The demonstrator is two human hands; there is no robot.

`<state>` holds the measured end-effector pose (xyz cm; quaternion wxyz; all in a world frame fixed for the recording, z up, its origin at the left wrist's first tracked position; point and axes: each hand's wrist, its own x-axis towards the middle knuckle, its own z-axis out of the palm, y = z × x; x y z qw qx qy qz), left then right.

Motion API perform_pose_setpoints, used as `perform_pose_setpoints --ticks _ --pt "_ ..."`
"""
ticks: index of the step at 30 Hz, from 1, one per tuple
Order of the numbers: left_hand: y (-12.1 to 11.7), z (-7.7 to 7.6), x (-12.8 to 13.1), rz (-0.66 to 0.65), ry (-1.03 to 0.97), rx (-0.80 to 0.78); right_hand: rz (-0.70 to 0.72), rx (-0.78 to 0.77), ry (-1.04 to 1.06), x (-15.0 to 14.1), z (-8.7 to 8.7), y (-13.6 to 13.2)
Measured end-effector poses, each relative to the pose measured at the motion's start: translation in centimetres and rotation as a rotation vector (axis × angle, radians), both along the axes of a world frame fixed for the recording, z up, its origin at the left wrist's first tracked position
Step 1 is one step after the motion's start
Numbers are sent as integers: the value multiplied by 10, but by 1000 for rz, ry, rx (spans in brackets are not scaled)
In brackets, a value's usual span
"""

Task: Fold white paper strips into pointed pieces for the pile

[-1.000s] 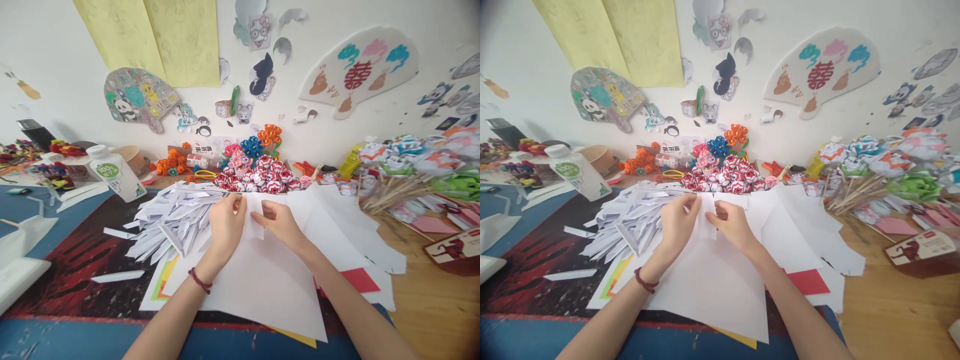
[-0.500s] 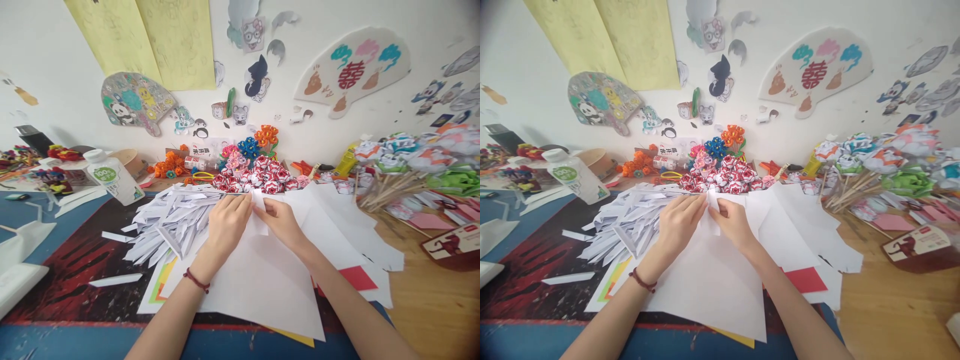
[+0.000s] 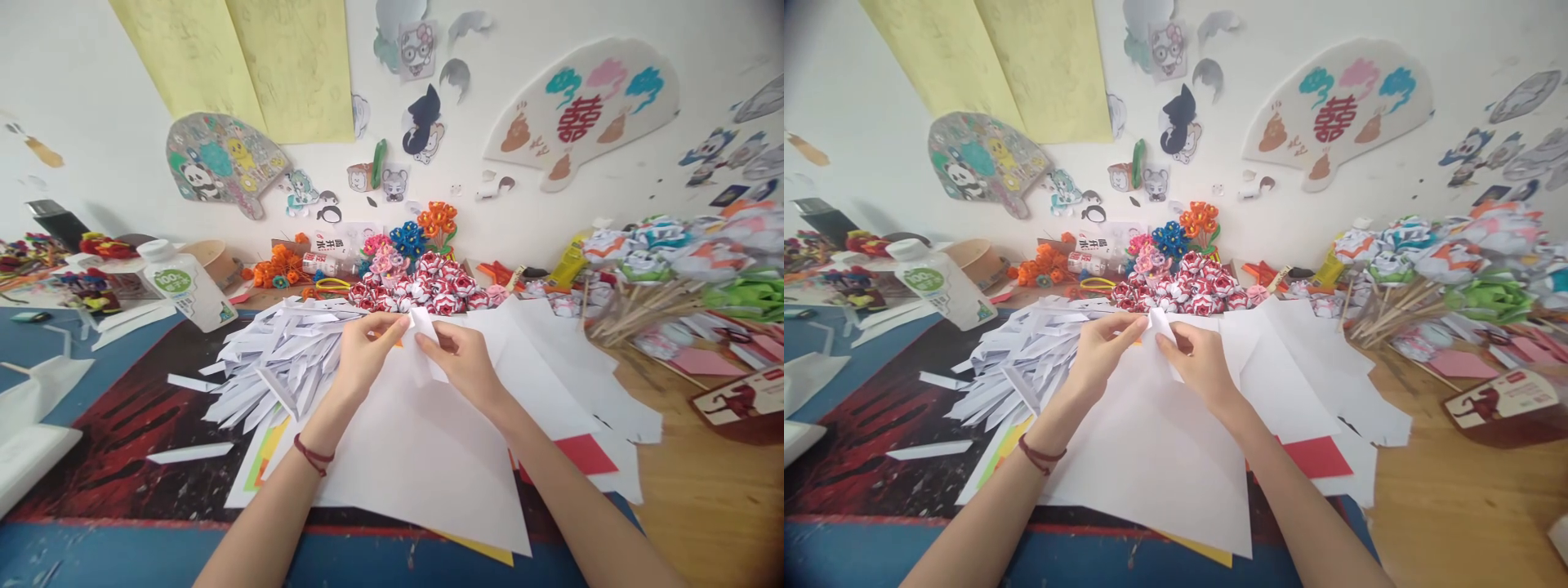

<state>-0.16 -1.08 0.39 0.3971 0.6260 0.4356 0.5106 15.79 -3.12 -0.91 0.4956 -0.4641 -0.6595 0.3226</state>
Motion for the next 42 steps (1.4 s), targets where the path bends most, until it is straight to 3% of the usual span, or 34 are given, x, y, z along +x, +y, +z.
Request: perform_pose_setpoints --ticks 9,21,32,38,42 --pt "-6 0 4 89 12 57 11 1 43 -3 4 -5" --pt "-5 4 0 69 57 60 7 -38 53 -1 1 -3" --pt "-6 1 1 49 207 167 123 -139 277 -1 4 -1" --pt "-6 6 0 -1 157 130 24 -8 125 0 8 -3" --pt "-7 8 -1 -55 55 22 21 8 85 0 10 -4"
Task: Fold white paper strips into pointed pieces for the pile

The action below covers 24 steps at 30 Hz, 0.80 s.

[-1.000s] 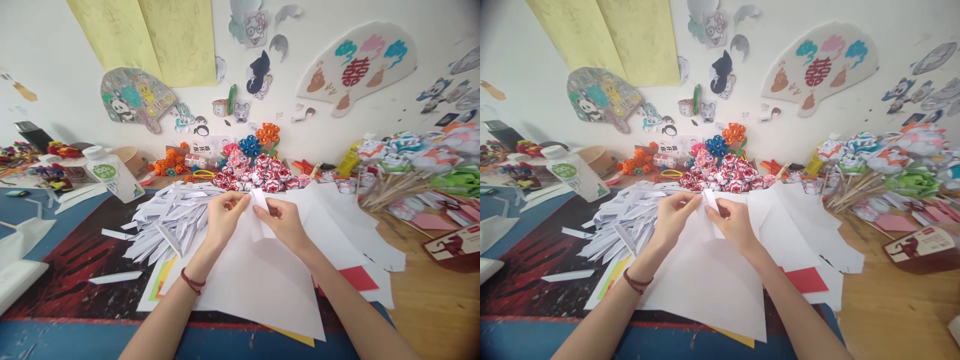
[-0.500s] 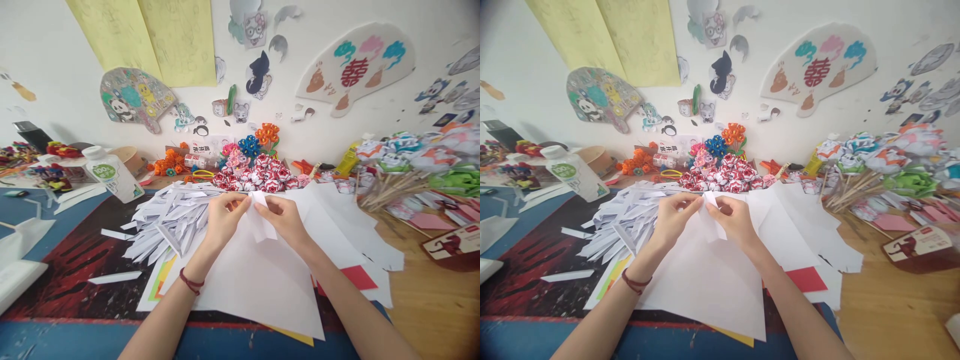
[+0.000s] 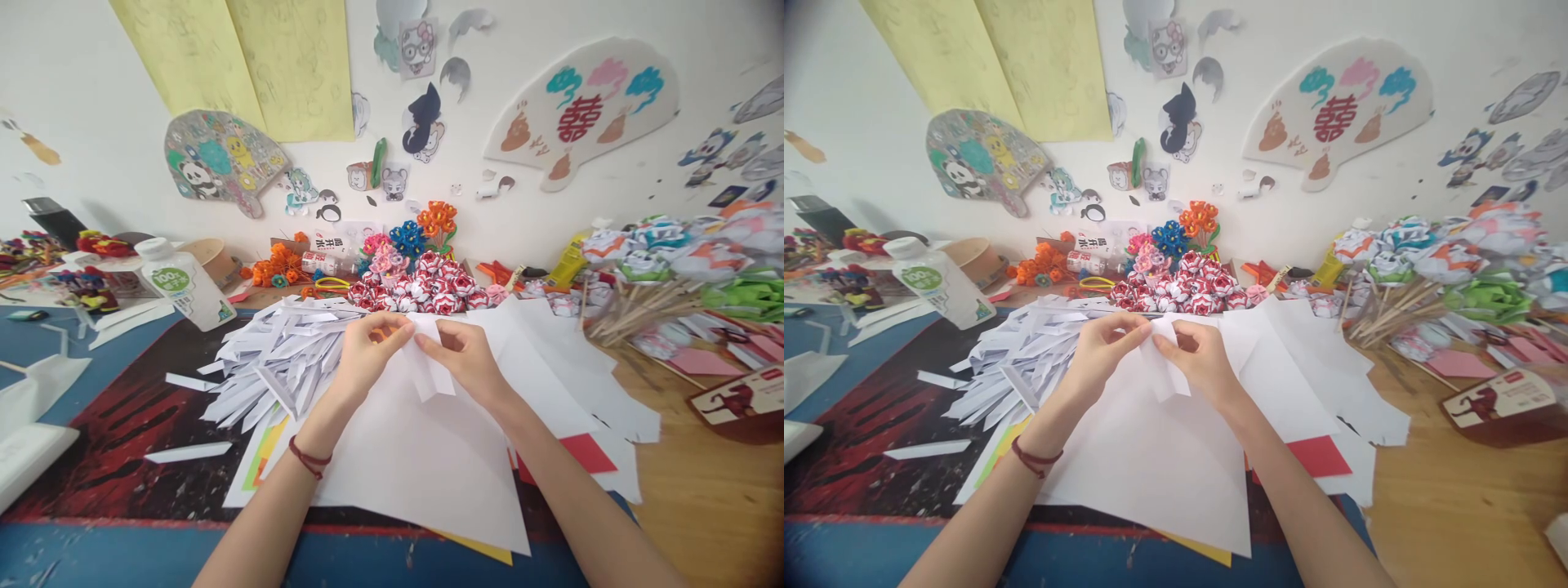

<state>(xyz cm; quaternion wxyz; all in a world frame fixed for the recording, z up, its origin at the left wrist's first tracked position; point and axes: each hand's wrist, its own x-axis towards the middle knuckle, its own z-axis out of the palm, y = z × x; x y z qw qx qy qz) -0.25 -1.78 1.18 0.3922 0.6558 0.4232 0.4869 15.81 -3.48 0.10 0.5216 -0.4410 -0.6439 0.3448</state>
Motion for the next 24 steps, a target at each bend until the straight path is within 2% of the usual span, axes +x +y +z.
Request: perform_pose_setpoints --ticks 4,8,16,24 --pt "0 0 0 -39 -45 -54 5 7 -9 0 0 0" --pt "0 -1 0 -3 -47 -54 29 -1 -16 0 -3 1" --pt "0 -4 2 85 37 88 5 15 -4 0 -4 1" --pt "2 -1 -1 36 151 147 -1 -33 96 0 -5 2"
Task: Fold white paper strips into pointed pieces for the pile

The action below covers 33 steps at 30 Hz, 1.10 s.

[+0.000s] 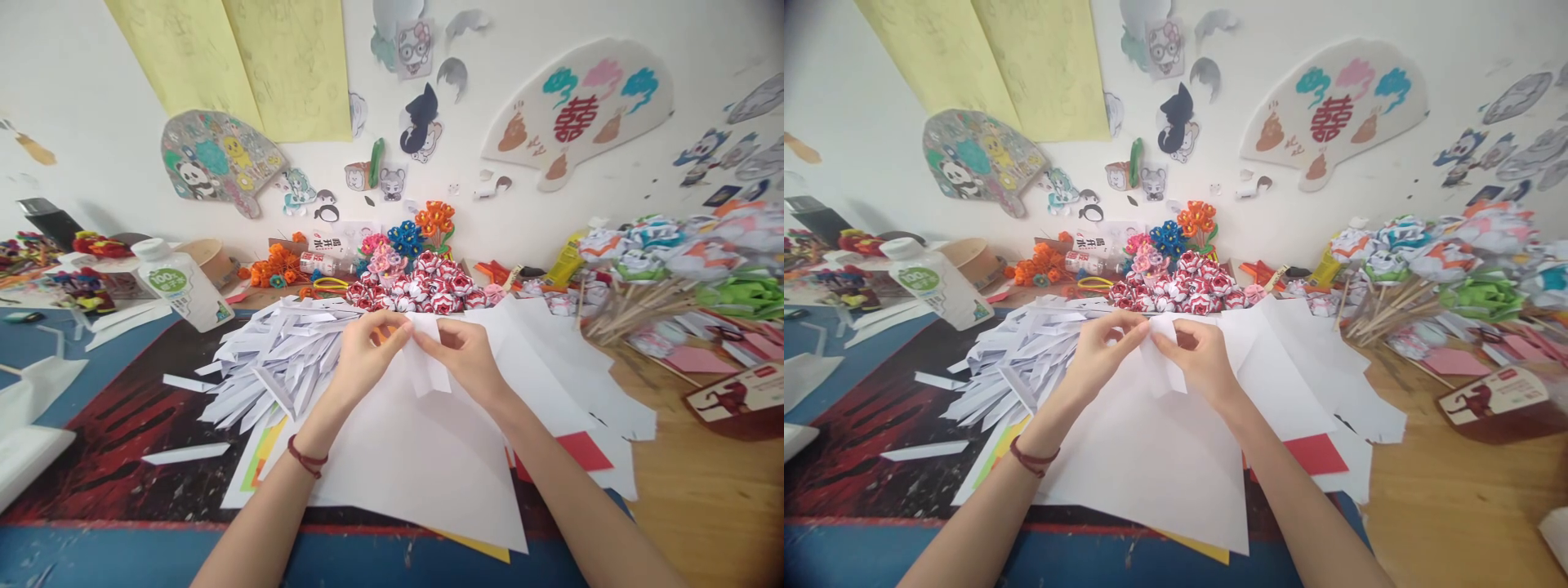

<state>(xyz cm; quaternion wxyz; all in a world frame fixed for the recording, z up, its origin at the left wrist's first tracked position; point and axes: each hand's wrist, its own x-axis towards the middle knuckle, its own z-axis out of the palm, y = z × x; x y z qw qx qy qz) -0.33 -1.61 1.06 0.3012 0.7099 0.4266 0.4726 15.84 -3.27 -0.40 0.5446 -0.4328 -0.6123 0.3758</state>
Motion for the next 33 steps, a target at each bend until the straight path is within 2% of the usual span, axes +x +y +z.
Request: perform_pose_setpoints --ticks 9,25,33 --pt "3 -2 -4 38 -1 -22 201 -126 115 1 -1 0" --pt "-3 -8 5 66 -65 -7 144 -86 108 0 -3 0" --pt "-4 -4 5 7 -52 -7 118 -74 65 1 -3 0"
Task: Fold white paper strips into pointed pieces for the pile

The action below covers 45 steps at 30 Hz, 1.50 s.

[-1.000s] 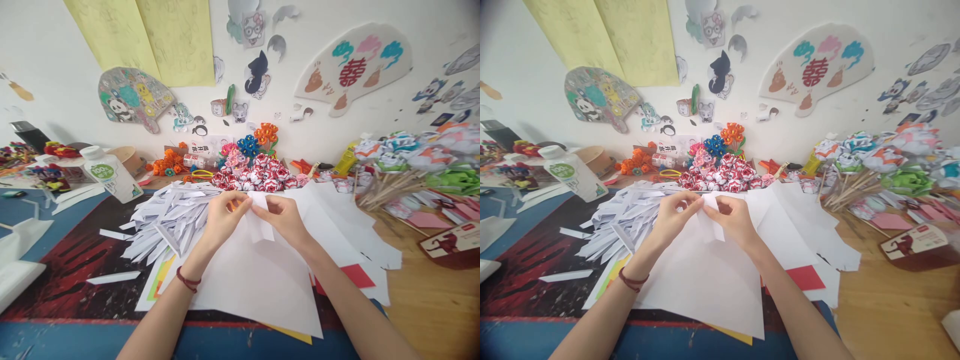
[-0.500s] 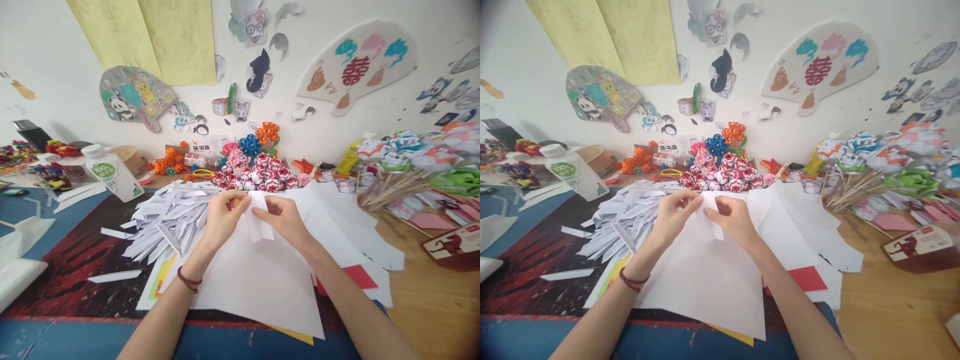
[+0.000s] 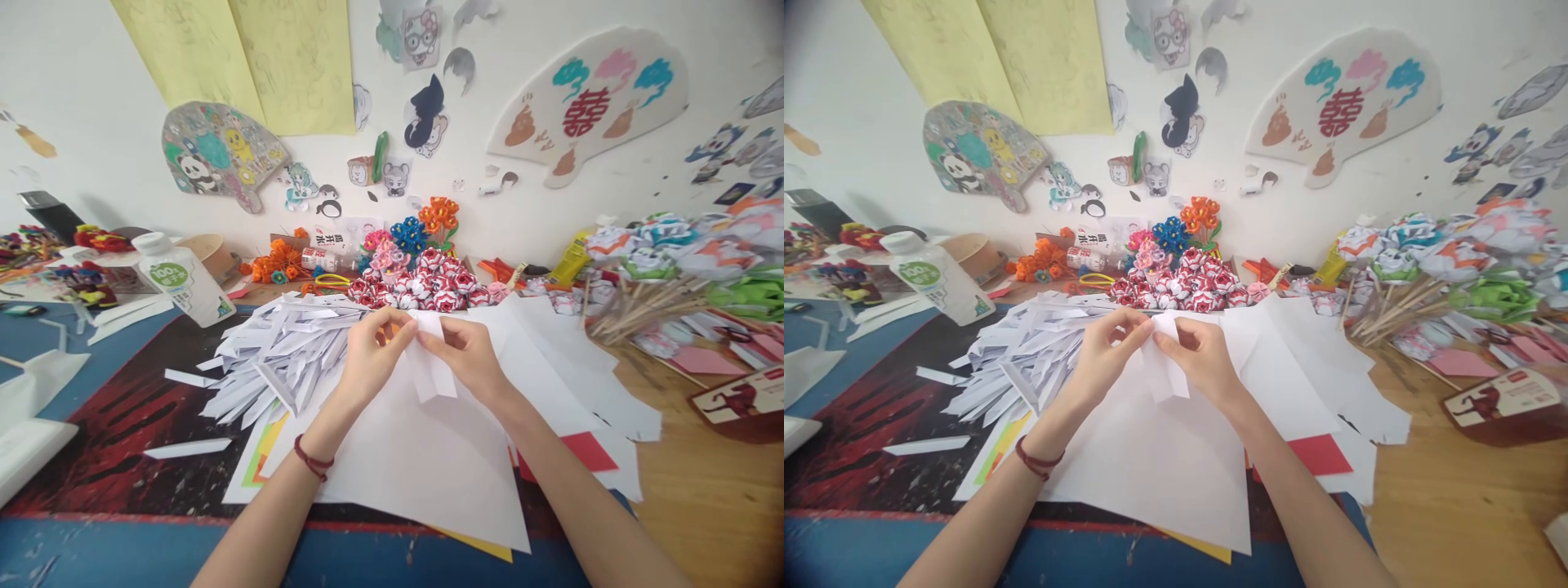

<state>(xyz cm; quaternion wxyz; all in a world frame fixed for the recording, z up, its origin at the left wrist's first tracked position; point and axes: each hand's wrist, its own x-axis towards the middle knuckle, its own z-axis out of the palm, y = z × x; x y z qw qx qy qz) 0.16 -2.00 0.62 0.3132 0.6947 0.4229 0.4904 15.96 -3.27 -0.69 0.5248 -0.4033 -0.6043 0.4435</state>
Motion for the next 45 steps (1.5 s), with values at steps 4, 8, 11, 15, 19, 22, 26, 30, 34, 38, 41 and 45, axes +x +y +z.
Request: perform_pose_setpoints --ticks 4,8,11,15,19,22,26,30,34,38,41,45 --pt "-1 2 0 6 8 30 -61 36 -113 1 0 0" --pt "-4 1 3 69 7 39 -61 58 -135 0 2 0" --pt "-5 1 5 84 -20 35 -71 88 -136 -1 3 0" --pt "-4 1 6 32 -97 -30 -71 88 -124 -2 4 -1" --pt "-3 3 6 -38 -201 -158 -53 34 -92 -1 3 -1" --pt "-3 6 5 -47 -220 -184 -52 7 -90 0 2 -1" --pt "-3 6 3 -49 -190 -177 -27 19 -60 1 1 -1" --pt "-1 4 0 -46 -140 -173 -59 48 -98 1 0 1" --pt "0 4 -2 -33 -82 -174 -93 64 -132 1 0 2" --pt "0 3 -2 -25 -55 -146 -91 71 -147 1 2 0" --pt "-1 1 1 -10 -83 -135 -84 69 -161 1 4 -1" --pt "-2 -1 6 6 -133 -148 -91 72 -179 0 3 -1"
